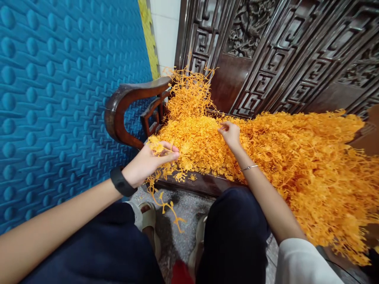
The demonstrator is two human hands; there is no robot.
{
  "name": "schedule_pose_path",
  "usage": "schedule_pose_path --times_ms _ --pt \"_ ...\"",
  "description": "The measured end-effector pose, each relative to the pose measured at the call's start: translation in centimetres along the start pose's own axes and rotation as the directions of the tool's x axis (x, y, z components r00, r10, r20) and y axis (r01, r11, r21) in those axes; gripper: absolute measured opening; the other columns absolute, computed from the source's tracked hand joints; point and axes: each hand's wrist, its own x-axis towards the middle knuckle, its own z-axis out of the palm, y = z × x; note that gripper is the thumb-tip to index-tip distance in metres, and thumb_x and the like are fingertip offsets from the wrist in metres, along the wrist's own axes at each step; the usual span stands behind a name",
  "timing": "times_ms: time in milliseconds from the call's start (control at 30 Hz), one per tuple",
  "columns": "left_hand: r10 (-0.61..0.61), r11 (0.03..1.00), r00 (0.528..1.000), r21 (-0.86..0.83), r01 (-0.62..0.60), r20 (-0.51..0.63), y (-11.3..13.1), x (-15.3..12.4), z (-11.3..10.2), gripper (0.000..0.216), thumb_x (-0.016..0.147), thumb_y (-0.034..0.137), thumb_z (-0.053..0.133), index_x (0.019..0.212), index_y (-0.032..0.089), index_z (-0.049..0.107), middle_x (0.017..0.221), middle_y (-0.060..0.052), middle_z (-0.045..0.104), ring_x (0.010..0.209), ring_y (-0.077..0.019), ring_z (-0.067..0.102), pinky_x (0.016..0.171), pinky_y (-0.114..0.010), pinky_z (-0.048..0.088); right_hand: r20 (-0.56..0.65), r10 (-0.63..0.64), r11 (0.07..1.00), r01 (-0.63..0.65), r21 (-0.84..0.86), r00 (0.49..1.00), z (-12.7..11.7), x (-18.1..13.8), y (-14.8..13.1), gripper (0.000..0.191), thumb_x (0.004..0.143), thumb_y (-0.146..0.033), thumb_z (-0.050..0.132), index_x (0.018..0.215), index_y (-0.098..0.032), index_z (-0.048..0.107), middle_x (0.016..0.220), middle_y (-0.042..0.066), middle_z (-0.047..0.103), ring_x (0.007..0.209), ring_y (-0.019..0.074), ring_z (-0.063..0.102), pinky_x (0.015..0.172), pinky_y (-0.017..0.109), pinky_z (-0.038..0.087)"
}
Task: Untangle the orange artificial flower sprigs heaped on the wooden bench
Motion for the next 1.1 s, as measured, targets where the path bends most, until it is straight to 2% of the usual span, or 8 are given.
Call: schedule_pose_path --times_ms 167,267,333,400,467,833,1000,1100 --pt "0.061 0.996 0.998 0.062 -0.061 -0.003 -0.1 0.2 -0.2 0.022 0.07 0.032 0.068 0.081 0.013 0.064 0.078 -0.004 0.066 0.076 -0.0149 0.06 0.075 -0.027 0.044 -0.157 -0.143 0.98 0.162 0.113 0.977 -1.3 -1.7 -3.1 0.03 0.071 -0.026 0.063 0.099 -0.015 0.063 0.112 0.013 0.057 0.079 0.0168 0.056 0.081 0.034 0.045" --pt "0.115 0.983 0.993 0.146 -0.111 -0.02 0.1 0.2 -0.2 0.019 0.071 0.031 0.066 0.078 0.013 0.064 0.081 -0.004 0.066 0.076 -0.0138 0.058 0.075 -0.026 0.043 0.182 -0.158 0.889 0.06 0.453 0.971 -2.1 -4.0 -7.0 0.034 0.081 -0.047 0.052 0.083 -0.015 0.063 0.089 0.009 0.064 0.072 0.0143 0.059 0.068 0.029 0.046" --pt "0.141 0.97 0.99 0.2 -0.135 -0.016 0.3 0.2 -0.2 0.018 0.072 0.03 0.065 0.076 0.013 0.063 0.079 -0.003 0.065 0.075 -0.0129 0.057 0.075 -0.025 0.043 0.474 -0.247 0.807 -0.091 0.583 0.845 -2.5 -5.8 -9.5 0.042 0.082 -0.054 0.048 0.08 -0.015 0.063 0.079 0.007 0.065 0.064 0.0123 0.06 0.059 0.026 0.045" --pt "0.159 0.958 0.987 0.245 -0.152 -0.01 0.6 0.1 -0.1 0.017 0.072 0.03 0.064 0.074 0.013 0.062 0.076 -0.001 0.064 0.072 -0.0126 0.056 0.075 -0.025 0.043 0.589 -0.334 0.764 -0.154 0.627 0.736 -2.8 -7.3 -11.5 0.037 0.074 -0.051 0.061 0.078 -0.015 0.064 0.073 0.004 0.065 0.06 0.0104 0.059 0.058 0.025 0.045" --pt "0.167 0.949 0.986 0.274 -0.157 -0.016 0.7 0.0 0.0 0.018 0.072 0.031 0.064 0.072 0.013 0.062 0.074 -0.001 0.064 0.071 -0.013 0.055 0.074 -0.025 0.044 0.599 -0.372 0.742 -0.16 0.651 0.71 -2.9 -8.3 -12.5 0.032 0.065 -0.044 0.072 0.072 -0.015 0.063 0.067 0.001 0.063 0.058 0.0092 0.057 0.058 0.025 0.046" --pt "0.081 0.988 0.995 0.135 -0.074 -0.054 0.8 0.1 0.4 0.02 0.069 0.03 0.065 0.064 0.012 0.058 0.063 0.0 0.055 0.061 -0.0105 0.048 0.06 -0.023 0.039 0.366 -0.28 0.752 -0.034 0.659 0.887 -1.0 -8.9 -12.5 0.02 0.072 -0.032 0.066 0.065 -0.016 0.056 0.057 -0.002 0.055 0.05 0.0073 0.049 0.049 0.024 0.041" --pt "0.005 0.997 0.999 0.076 -0.001 -0.046 0.3 -0.9 0.2 0.018 0.069 0.024 0.064 0.059 0.013 0.054 0.055 0.003 0.049 0.054 -0.0083 0.043 0.055 -0.022 0.036 -0.114 0.041 0.84 0.028 0.542 0.993 -2.4 -4.1 -7.9 0.012 0.076 -0.021 0.057 0.067 -0.019 0.05 0.06 -0.002 0.052 0.052 0.0075 0.048 0.051 0.023 0.039" --pt "-0.013 0.999 0.999 0.036 0.015 -0.047 0.0 -1.0 0.0 0.021 0.072 0.024 0.063 0.057 0.013 0.053 0.051 0.004 0.048 0.052 -0.0077 0.043 0.055 -0.022 0.036 -0.124 0.065 0.89 -0.001 0.456 0.99 -2.7 -1.5 -4.0 0.008 0.074 -0.021 0.058 0.068 -0.018 0.053 0.061 -0.001 0.053 0.052 0.0092 0.049 0.054 0.026 0.04"
